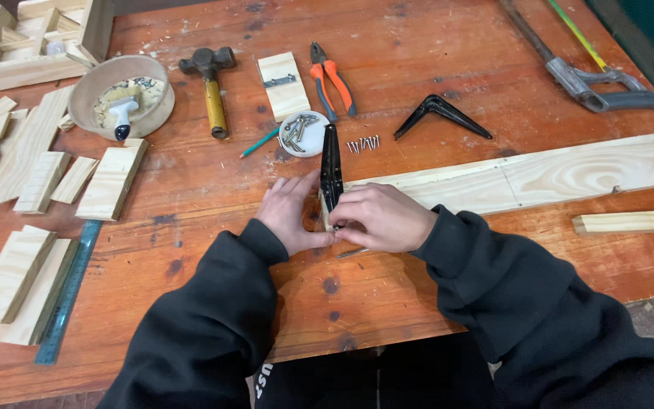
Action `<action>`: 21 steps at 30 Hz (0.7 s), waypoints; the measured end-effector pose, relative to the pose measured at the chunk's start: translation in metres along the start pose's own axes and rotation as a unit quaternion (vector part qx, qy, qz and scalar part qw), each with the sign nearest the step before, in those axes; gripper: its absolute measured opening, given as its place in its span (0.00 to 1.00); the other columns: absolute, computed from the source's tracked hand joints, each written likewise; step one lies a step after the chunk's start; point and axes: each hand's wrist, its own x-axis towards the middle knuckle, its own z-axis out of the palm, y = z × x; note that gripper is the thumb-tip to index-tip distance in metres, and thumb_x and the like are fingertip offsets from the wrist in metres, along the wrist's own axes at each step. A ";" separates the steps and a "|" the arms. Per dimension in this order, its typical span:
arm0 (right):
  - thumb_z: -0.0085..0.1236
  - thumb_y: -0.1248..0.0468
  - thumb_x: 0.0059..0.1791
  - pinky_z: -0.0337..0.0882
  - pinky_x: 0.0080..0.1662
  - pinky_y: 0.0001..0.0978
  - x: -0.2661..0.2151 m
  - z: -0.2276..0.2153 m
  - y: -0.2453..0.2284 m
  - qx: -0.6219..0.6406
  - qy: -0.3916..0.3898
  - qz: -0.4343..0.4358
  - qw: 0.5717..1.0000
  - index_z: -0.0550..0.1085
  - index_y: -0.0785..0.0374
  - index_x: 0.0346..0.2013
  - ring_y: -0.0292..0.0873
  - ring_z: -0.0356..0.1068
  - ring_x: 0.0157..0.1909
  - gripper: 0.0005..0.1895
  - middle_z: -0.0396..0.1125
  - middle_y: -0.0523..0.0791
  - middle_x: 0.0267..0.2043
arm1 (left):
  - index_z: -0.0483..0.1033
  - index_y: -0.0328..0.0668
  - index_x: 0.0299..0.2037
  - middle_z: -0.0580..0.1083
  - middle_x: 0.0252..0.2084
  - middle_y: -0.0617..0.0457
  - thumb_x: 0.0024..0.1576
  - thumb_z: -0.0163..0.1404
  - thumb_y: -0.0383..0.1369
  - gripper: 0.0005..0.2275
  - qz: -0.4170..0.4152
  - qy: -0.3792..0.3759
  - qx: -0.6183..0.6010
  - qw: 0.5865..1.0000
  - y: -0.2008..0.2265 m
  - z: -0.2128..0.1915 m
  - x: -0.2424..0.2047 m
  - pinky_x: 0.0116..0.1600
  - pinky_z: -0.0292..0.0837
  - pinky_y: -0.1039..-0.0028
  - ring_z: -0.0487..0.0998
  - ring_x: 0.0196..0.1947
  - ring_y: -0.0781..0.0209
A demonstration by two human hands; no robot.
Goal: The person aligns a black metal hinge on a wooden plank and secures it with screws using a screwdriver. They repeat the process for a second hinge on the same plank, ensuring both are firmly attached.
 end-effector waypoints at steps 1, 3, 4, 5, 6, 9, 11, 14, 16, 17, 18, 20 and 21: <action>0.61 0.58 0.50 0.73 0.45 0.43 -0.001 0.001 0.000 0.000 -0.001 -0.001 1.000 0.76 0.55 0.32 0.49 0.73 0.42 0.06 0.71 0.41 0.33 | 0.57 0.50 0.75 0.73 0.57 0.56 0.33 0.66 0.61 0.56 -0.001 0.001 0.000 1.000 0.000 0.000 0.001 0.60 0.68 0.58 0.69 0.58 0.52; 0.59 0.62 0.50 0.73 0.46 0.42 -0.001 0.002 0.000 0.019 -0.006 -0.021 1.000 0.78 0.49 0.32 0.48 0.73 0.43 0.03 0.72 0.39 0.35 | 0.56 0.50 0.75 0.72 0.56 0.55 0.33 0.65 0.61 0.57 -0.006 -0.008 0.002 1.000 -0.001 0.000 0.001 0.60 0.68 0.58 0.69 0.58 0.52; 0.59 0.62 0.50 0.73 0.46 0.42 -0.002 -0.001 -0.001 0.019 -0.008 -0.023 1.000 0.78 0.49 0.32 0.48 0.73 0.43 0.03 0.72 0.39 0.35 | 0.56 0.50 0.75 0.72 0.56 0.55 0.33 0.65 0.61 0.57 -0.008 -0.007 0.002 1.000 -0.001 0.001 0.003 0.60 0.68 0.58 0.69 0.58 0.52; 0.59 0.63 0.50 0.74 0.46 0.44 -0.002 -0.003 -0.002 0.024 -0.016 -0.024 0.999 0.78 0.50 0.32 0.49 0.73 0.44 0.03 0.73 0.40 0.36 | 0.57 0.48 0.74 0.73 0.56 0.55 0.32 0.65 0.61 0.57 0.005 0.004 -0.001 1.000 -0.003 0.004 0.003 0.59 0.68 0.58 0.69 0.58 0.51; 0.58 0.64 0.50 0.74 0.46 0.45 -0.002 -0.006 -0.004 0.028 -0.025 -0.025 0.999 0.78 0.52 0.33 0.49 0.74 0.45 0.03 0.73 0.41 0.37 | 0.57 0.47 0.74 0.73 0.56 0.54 0.32 0.65 0.62 0.57 0.017 0.014 -0.003 1.000 -0.004 0.006 0.003 0.58 0.69 0.57 0.70 0.58 0.50; 0.55 0.67 0.49 0.73 0.48 0.47 -0.001 -0.006 -0.003 0.028 -0.044 -0.014 0.999 0.79 0.57 0.37 0.52 0.73 0.47 0.06 0.75 0.44 0.41 | 0.60 0.44 0.72 0.73 0.56 0.52 0.34 0.64 0.65 0.55 0.018 0.020 -0.022 0.999 0.005 -0.004 0.000 0.58 0.68 0.55 0.70 0.58 0.48; 0.56 0.66 0.50 0.73 0.48 0.46 0.000 -0.005 -0.004 0.015 -0.047 -0.010 0.999 0.80 0.57 0.37 0.51 0.73 0.47 0.06 0.75 0.43 0.41 | 0.60 0.45 0.72 0.73 0.56 0.53 0.33 0.64 0.66 0.56 0.018 0.031 -0.017 0.999 0.001 -0.001 -0.001 0.58 0.69 0.55 0.70 0.58 0.50; 0.57 0.64 0.51 0.73 0.48 0.44 -0.001 -0.001 0.001 -0.007 -0.042 0.002 0.999 0.80 0.57 0.36 0.49 0.74 0.46 0.05 0.75 0.42 0.39 | 0.59 0.46 0.73 0.73 0.57 0.54 0.33 0.63 0.66 0.57 0.023 0.033 -0.009 0.999 0.001 0.000 -0.001 0.58 0.69 0.56 0.70 0.59 0.51; 0.58 0.62 0.51 0.73 0.47 0.44 -0.001 0.003 0.004 -0.015 -0.040 0.006 0.999 0.80 0.56 0.36 0.48 0.74 0.45 0.05 0.75 0.41 0.38 | 0.58 0.46 0.73 0.73 0.57 0.54 0.33 0.63 0.66 0.57 0.021 0.026 -0.008 0.999 0.003 -0.001 -0.002 0.58 0.69 0.55 0.70 0.59 0.51; 0.59 0.60 0.50 0.73 0.47 0.44 -0.001 0.005 0.004 -0.043 -0.036 0.005 0.998 0.80 0.56 0.35 0.48 0.74 0.45 0.04 0.75 0.41 0.37 | 0.58 0.46 0.73 0.72 0.57 0.54 0.34 0.63 0.66 0.56 0.021 0.022 -0.007 1.000 0.003 -0.002 -0.002 0.58 0.69 0.56 0.70 0.59 0.51; 0.61 0.59 0.50 0.73 0.47 0.44 -0.001 0.006 0.005 -0.072 -0.033 0.003 0.997 0.79 0.55 0.35 0.47 0.74 0.44 0.05 0.74 0.41 0.36 | 0.58 0.47 0.73 0.72 0.56 0.55 0.34 0.63 0.65 0.56 0.021 0.017 -0.006 1.000 0.004 -0.004 -0.002 0.57 0.70 0.56 0.70 0.58 0.52; 0.60 0.58 0.50 0.73 0.47 0.43 -0.002 0.006 0.004 -0.074 -0.030 0.000 0.997 0.79 0.55 0.35 0.47 0.73 0.44 0.05 0.74 0.40 0.37 | 0.58 0.47 0.73 0.72 0.57 0.55 0.34 0.64 0.65 0.56 0.021 0.016 -0.010 1.000 0.004 -0.003 -0.002 0.57 0.70 0.56 0.70 0.58 0.52; 0.59 0.58 0.51 0.73 0.47 0.43 -0.002 0.006 0.003 -0.078 -0.026 -0.004 0.997 0.79 0.55 0.36 0.47 0.73 0.44 0.06 0.74 0.40 0.37 | 0.57 0.47 0.74 0.72 0.57 0.56 0.34 0.64 0.64 0.56 0.021 0.015 -0.014 1.000 0.003 -0.004 -0.003 0.57 0.70 0.57 0.69 0.59 0.52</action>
